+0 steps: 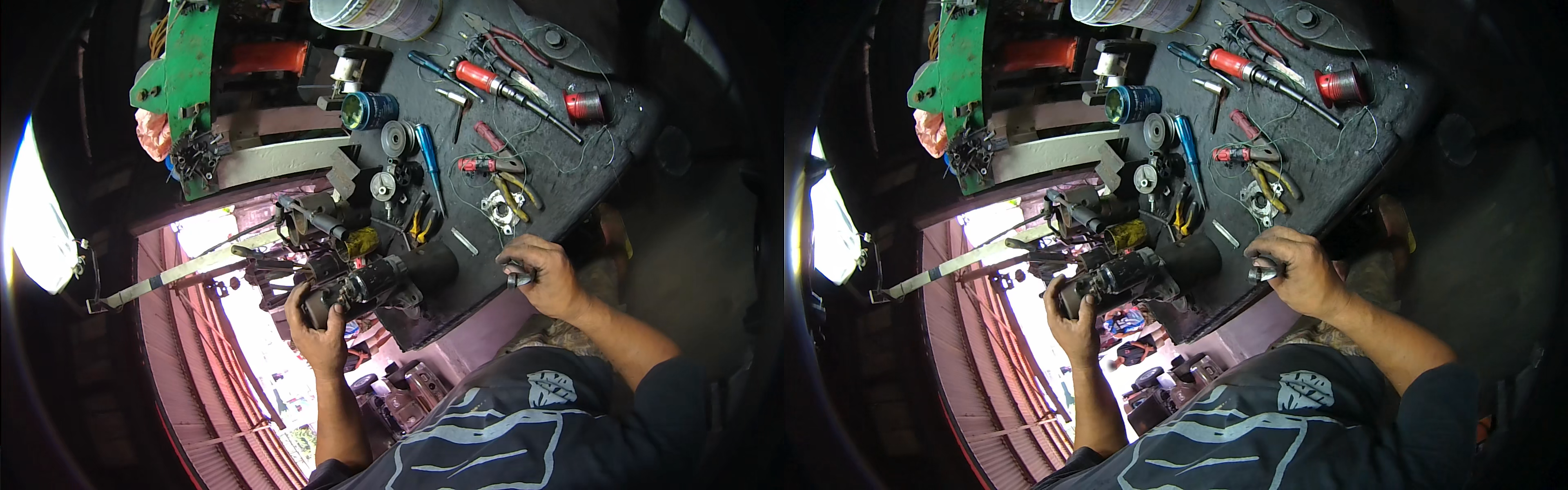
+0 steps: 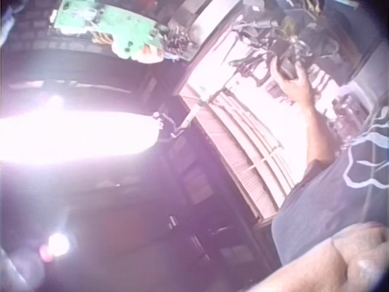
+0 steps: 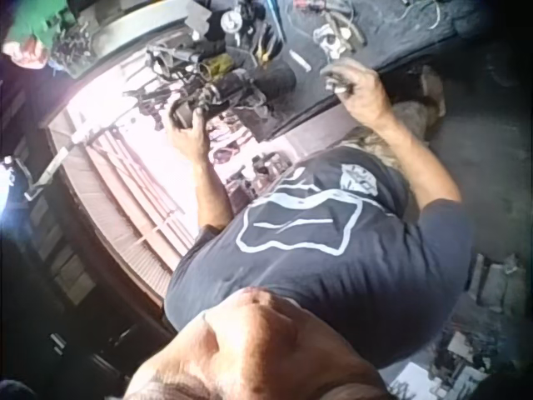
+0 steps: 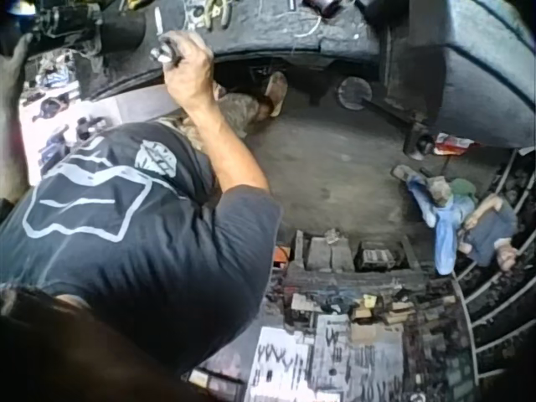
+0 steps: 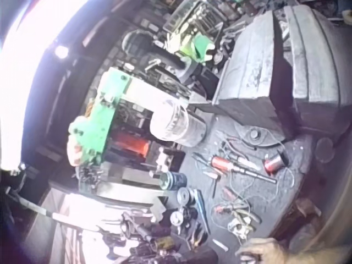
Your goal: The person assembles a small mechanical component on a workbench, using a screwdriver and pliers to tighten and adjust parts. The person repeatedly handles the component, aligns pieces, and secures them with tools while other people work in the background.
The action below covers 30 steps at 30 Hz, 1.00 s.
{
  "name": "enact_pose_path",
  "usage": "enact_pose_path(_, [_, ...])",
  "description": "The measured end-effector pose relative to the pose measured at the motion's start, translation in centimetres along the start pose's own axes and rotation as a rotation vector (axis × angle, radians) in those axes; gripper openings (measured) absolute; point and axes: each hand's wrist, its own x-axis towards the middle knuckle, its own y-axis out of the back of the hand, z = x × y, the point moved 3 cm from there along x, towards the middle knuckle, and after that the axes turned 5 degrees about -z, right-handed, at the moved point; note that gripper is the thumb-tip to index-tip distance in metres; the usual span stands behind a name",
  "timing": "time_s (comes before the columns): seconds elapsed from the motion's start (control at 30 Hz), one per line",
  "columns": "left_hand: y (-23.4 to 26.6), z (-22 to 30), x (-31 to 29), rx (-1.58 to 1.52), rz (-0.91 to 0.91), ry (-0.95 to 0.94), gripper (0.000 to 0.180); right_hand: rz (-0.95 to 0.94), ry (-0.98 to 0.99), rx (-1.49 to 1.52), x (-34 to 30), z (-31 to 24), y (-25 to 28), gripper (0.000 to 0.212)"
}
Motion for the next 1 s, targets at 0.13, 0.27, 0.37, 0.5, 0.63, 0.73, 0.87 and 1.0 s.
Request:
enact_pose_path(0.13, [-0.2,-0.2,0.0,-0.009,0.021,0.001,0.063,0.024,-0.016,0.007,-0.4,0.7,-0.2,0.029])
enact_pose_path(0.27, [-0.2,-0.2,0.1,-0.024,0.016,0.008,0.063,0.003,-0.044,0.015,-1.0,1.1,-0.3,0.024])
enact_pose_path(0.37, [-0.1,0.2,0.2,-0.01,0.002,0.03,0.062,-0.009,-0.052,0.027,-1.1,1.2,-0.5,0.023])
enact_pose_path(0.5, [-0.2,1.7,0.3,0.104,0.018,-0.079,0.045,-0.026,-0.06,0.007,-0.9,1.3,-0.7,0.022])
enact_pose_path(0.63, [-0.8,2.7,-0.1,0.096,-0.015,-0.138,0.023,-0.016,-0.045,0.006,-0.7,0.8,-0.6,0.023])
enact_pose_path(0.73, [-0.7,3.0,0.3,0.13,-0.046,-0.138,0.017,-0.005,-0.06,-0.011,-0.8,0.5,-0.3,0.023])
enact_pose_path(0.87, [0.5,3.5,1.5,0.26,-0.178,-0.241,0.019,0.012,-0.077,-0.03,-1.2,0.6,-0.2,0.023])
enact_pose_path(1.0, [0.9,4.2,1.6,0.354,-0.245,-0.288,0.045,0.046,-0.026,-0.041,-1.6,1.0,-1.1,0.022])
